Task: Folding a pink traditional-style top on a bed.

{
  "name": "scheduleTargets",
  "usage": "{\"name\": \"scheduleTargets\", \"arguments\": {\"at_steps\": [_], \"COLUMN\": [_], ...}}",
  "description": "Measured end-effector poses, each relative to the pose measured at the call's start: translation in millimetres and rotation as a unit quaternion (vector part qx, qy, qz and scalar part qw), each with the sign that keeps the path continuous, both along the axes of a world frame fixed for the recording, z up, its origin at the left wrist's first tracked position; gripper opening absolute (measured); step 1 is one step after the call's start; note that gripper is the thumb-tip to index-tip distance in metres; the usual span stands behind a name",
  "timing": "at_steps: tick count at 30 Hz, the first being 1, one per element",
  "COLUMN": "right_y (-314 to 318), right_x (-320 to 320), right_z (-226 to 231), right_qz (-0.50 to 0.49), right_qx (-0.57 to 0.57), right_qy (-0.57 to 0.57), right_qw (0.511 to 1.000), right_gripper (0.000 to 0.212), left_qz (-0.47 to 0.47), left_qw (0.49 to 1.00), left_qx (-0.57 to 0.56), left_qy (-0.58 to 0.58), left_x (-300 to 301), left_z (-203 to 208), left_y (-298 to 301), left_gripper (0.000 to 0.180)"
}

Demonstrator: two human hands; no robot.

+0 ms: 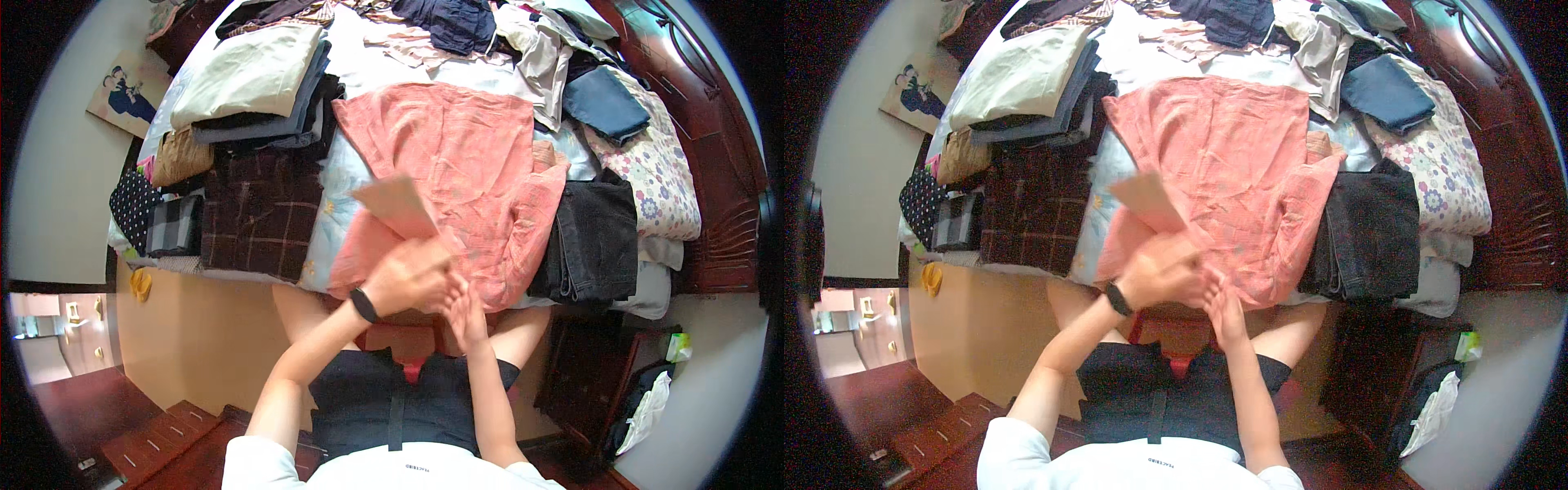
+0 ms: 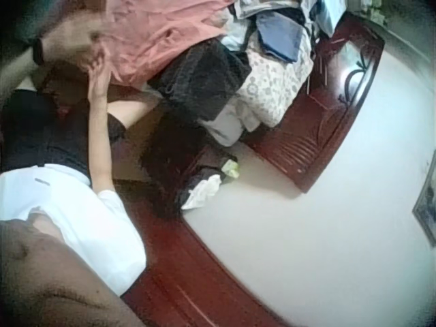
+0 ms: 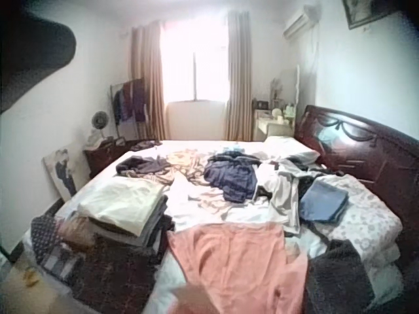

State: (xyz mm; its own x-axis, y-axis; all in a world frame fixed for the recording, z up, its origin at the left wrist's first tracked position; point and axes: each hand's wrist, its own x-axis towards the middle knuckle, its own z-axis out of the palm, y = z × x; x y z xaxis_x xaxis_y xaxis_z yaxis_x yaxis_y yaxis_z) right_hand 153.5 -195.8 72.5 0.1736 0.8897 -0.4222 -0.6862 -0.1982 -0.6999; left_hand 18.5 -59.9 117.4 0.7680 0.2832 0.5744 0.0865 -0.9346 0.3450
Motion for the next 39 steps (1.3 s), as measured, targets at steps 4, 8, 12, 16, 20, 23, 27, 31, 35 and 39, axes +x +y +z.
{"name": "scheduleTargets", "arguments": {"at_steps": [4, 8, 12, 16, 20, 23, 27, 31, 35, 39], "right_y": [21.2, 24.1, 18.6, -5.4, -30.8, -43.5, -45.2, -32.3, -7.8, 2.3], "right_x": [20.0, 35.0, 46.8, 62.5, 98.5, 117.6, 113.2, 96.5, 83.8, 83.6], "right_z": [-12.2, -32.3, -35.2, -15.9, 4.0, 3.5, -14.2, -29.8, -48.3, -61.8], "right_qz": [-0.029, -0.044, -0.047, -0.148, -0.278, -0.287, -0.198, -0.084, -0.061, -0.124], "right_qx": [-0.049, -0.051, -0.047, -0.047, -0.016, -0.064, -0.011, -0.037, -0.03, -0.027], "right_qy": [-0.149, -0.278, -0.263, -0.234, -0.302, -0.312, -0.468, -0.471, -0.538, -0.543], "right_qw": [0.987, 0.958, 0.962, 0.96, 0.912, 0.903, 0.861, 0.877, 0.84, 0.83], "right_gripper": [0.064, 0.07, 0.058, 0.044, 0.04, 0.041, 0.029, 0.031, 0.035, 0.034], "left_qz": [-0.011, 0.103, 0.16, 0.079, 0.008, 0.014, 0.035, 0.105, 0.164, 0.315], "left_qw": [0.983, 0.992, 0.964, 0.983, 0.963, 0.931, 0.88, 0.893, 0.882, 0.928], "left_qx": [0.093, -0.053, -0.181, -0.097, -0.093, -0.153, -0.169, -0.071, 0.04, -0.126], "left_qy": [0.155, 0.055, 0.107, 0.132, 0.254, 0.33, 0.443, 0.433, 0.441, 0.153], "left_x": [-7.6, -36.2, -43.3, -26.2, -6.7, -6.7, -41.4, -99.1, -124.7, -116.3], "left_z": [-38.9, -53.8, -48.5, -49.3, -59.3, -55.6, -31.3, -19.8, -30.1, -40.5], "left_y": [-60.5, -51.8, 9.7, 61.6, 86.9, 103.5, 132.1, 144.5, 137.7, 85.2], "left_gripper": [0.024, 0.039, 0.048, 0.053, 0.049, 0.045, 0.052, 0.049, 0.043, 0.071]}}
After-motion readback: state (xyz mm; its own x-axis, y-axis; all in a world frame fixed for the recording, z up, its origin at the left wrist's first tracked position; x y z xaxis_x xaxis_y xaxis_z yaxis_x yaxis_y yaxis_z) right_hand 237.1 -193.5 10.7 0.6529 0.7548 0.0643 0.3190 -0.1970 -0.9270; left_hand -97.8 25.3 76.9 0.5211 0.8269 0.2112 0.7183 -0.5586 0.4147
